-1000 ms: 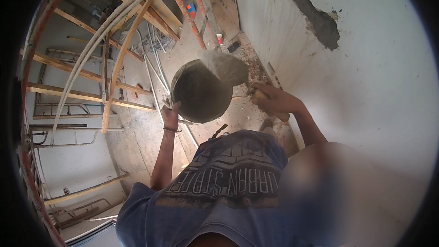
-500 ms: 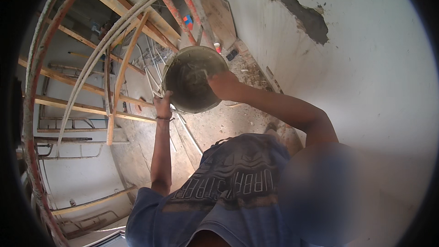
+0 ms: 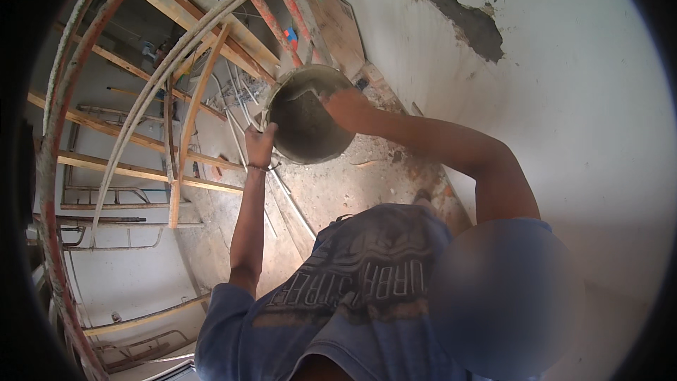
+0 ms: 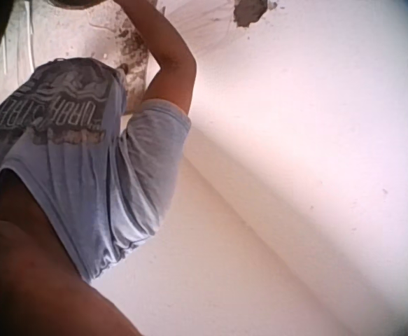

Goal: The person applies plaster to a wall using a trowel after pouring water from a cup into a bucket containing the mixture.

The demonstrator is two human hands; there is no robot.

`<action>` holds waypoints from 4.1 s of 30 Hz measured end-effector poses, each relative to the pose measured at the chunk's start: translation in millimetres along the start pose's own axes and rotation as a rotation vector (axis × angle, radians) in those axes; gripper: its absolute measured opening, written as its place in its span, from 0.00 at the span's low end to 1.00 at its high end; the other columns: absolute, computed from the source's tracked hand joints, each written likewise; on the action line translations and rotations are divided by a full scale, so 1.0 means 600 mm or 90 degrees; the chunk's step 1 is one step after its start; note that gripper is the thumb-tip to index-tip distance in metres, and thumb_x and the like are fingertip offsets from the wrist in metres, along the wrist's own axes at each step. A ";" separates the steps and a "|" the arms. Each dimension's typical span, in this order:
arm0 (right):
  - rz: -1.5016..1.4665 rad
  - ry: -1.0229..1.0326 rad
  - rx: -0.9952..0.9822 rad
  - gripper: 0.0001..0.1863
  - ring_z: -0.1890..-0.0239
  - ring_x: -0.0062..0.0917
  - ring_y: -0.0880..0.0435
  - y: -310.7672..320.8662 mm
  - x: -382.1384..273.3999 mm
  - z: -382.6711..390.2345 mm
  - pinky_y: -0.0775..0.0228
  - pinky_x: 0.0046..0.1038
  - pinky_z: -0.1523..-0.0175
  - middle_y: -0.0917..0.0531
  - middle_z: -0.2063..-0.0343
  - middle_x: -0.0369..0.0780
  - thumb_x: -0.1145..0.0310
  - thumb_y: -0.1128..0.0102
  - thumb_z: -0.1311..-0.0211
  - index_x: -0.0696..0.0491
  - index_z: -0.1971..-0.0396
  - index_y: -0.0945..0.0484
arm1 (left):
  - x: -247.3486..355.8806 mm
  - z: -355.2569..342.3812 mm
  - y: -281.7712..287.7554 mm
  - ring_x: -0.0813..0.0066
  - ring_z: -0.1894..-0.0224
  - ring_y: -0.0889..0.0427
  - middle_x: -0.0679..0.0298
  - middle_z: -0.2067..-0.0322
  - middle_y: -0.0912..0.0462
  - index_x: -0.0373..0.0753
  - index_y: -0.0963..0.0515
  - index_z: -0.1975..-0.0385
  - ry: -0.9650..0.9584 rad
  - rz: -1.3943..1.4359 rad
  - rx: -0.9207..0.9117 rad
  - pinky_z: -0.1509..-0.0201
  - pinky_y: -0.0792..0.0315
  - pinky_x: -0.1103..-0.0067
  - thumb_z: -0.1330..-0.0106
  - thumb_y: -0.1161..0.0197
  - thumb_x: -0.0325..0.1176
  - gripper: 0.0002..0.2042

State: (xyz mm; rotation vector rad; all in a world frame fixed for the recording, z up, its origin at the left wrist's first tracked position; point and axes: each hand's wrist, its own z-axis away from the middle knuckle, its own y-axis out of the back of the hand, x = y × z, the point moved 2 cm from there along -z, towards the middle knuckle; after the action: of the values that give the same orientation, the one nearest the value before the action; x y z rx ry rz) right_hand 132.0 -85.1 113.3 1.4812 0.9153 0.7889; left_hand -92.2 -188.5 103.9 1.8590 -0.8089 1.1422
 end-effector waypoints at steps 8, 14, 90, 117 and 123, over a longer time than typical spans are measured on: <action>-0.005 -0.115 0.085 0.12 0.69 0.34 0.16 -0.066 0.013 -0.007 0.24 0.34 0.68 0.17 0.75 0.44 0.70 0.46 0.46 0.60 0.66 0.19 | 0.016 -0.008 -0.079 0.53 0.59 0.20 0.48 0.62 0.20 0.31 0.24 0.57 -0.131 -0.218 0.090 0.52 0.28 0.70 0.53 0.39 0.27 0.19; -0.065 -0.129 0.011 0.17 0.65 0.36 0.15 -0.093 -0.002 -0.019 0.23 0.35 0.62 0.18 0.71 0.49 0.70 0.49 0.43 0.65 0.57 0.23 | -0.023 0.008 -0.116 0.52 0.59 0.21 0.47 0.63 0.20 0.29 0.26 0.57 -0.160 -0.271 0.124 0.53 0.29 0.69 0.51 0.42 0.26 0.19; -0.095 -0.281 -0.014 0.17 0.70 0.38 0.16 -0.062 0.093 0.147 0.24 0.40 0.65 0.19 0.75 0.45 0.72 0.48 0.46 0.58 0.55 0.26 | -0.029 -0.016 -0.186 0.74 0.67 0.23 0.60 0.69 0.19 0.27 0.25 0.57 -0.098 0.006 -0.018 0.60 0.28 0.77 0.47 0.42 0.23 0.16; -1.352 -0.251 -0.379 0.20 0.84 0.12 0.38 -0.140 -0.014 0.183 0.45 0.17 0.81 0.33 0.82 0.29 0.49 0.56 0.32 0.49 0.53 0.31 | 0.016 0.064 -0.067 0.75 0.49 0.26 0.59 0.50 0.24 0.27 0.33 0.45 0.060 0.081 -0.149 0.42 0.36 0.80 0.45 0.46 0.17 0.23; -1.189 -0.417 -0.226 0.24 0.84 0.15 0.33 0.000 0.004 0.232 0.38 0.21 0.80 0.30 0.80 0.33 0.53 0.54 0.33 0.52 0.43 0.37 | -0.068 0.092 -0.075 0.81 0.64 0.27 0.68 0.66 0.21 0.30 0.23 0.63 0.143 0.158 0.125 0.58 0.32 0.81 0.42 0.41 0.27 0.09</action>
State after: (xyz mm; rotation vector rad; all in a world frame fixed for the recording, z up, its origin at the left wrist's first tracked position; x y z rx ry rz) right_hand 255.6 -147.8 98.1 0.0841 1.0751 -0.8396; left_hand -48.3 -210.0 37.9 1.7784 -0.8382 1.6056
